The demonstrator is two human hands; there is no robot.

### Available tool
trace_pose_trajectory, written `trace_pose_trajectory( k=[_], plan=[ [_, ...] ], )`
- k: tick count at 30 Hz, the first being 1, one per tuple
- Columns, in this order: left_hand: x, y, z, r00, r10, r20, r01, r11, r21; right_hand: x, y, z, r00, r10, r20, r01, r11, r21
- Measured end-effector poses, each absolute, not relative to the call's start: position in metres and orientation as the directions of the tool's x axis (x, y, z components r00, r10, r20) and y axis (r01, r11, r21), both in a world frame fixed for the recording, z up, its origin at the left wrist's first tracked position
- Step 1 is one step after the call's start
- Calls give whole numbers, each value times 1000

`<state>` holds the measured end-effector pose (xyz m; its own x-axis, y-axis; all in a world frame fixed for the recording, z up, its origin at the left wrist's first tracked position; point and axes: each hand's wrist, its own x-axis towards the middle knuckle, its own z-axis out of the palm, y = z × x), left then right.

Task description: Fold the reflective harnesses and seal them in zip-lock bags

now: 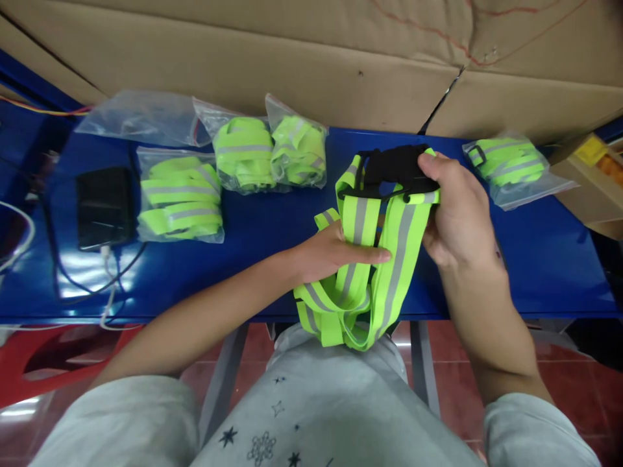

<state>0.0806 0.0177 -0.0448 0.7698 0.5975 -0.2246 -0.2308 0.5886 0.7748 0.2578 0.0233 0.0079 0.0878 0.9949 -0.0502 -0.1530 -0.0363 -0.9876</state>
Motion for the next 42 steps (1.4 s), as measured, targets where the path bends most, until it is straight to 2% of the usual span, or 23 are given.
trace_pose_trajectory(
  k=[3, 5, 7, 10, 13, 16, 19, 21, 22, 25, 28, 30, 32, 34, 38, 42],
  plan=[
    [80, 17, -47, 761, 605, -233, -215, 575, 789, 258, 21, 0, 143, 989, 28, -112, 44, -993],
    [79, 17, -44, 755, 612, -236, -223, 578, 785, 258, 16, -1, 164, 974, 155, 32, 152, -988],
    [76, 18, -38, 767, 595, -239, -232, 605, 762, 259, 10, 0, 173, 920, 351, 237, 307, -922],
    [75, 16, -33, 841, 497, -214, -256, 714, 652, 264, 6, 4, 23, 781, 624, 497, 533, -685],
    [74, 12, -32, 920, 360, -154, -245, 836, 491, 276, 9, 4, -167, 624, 763, 602, 678, -423],
    [71, 10, -30, 963, 252, -100, -193, 896, 400, 294, 12, 1, -314, 519, 795, 680, 707, -193],
    [64, 14, -26, 968, 244, -56, -202, 894, 399, 307, 9, 0, -516, 464, 720, 644, 764, -30],
    [59, 18, -26, 958, 279, -67, -221, 866, 449, 310, 6, 2, -580, 497, 646, 605, 793, -67],
    [57, 20, -27, 946, 308, -99, -224, 845, 485, 310, 6, 4, -585, 543, 602, 592, 794, -141],
    [54, 25, -32, 859, 444, -254, -225, 775, 591, 307, 13, 6, -561, 706, 431, 513, 706, -488],
    [51, 27, -36, 798, 524, -298, -235, 726, 647, 301, 27, -2, -389, 873, 295, 363, 440, -822],
    [50, 28, -37, 801, 532, -275, -242, 708, 663, 295, 34, -13, -246, 955, 163, 178, 210, -961],
    [49, 28, -39, 814, 518, -264, -228, 702, 675, 290, 37, -25, -206, 978, 41, 46, 51, -998],
    [49, 27, -41, 824, 494, -276, -195, 706, 681, 286, 36, -33, -219, 975, 22, 39, 31, -999],
    [49, 29, -45, 853, 440, -279, -178, 749, 638, 284, 33, -33, -240, 957, 161, 185, 208, -960],
    [51, 34, -45, 874, 413, -257, -207, 793, 572, 287, 28, -24, -386, 859, 337, 285, 458, -842]
  ],
)
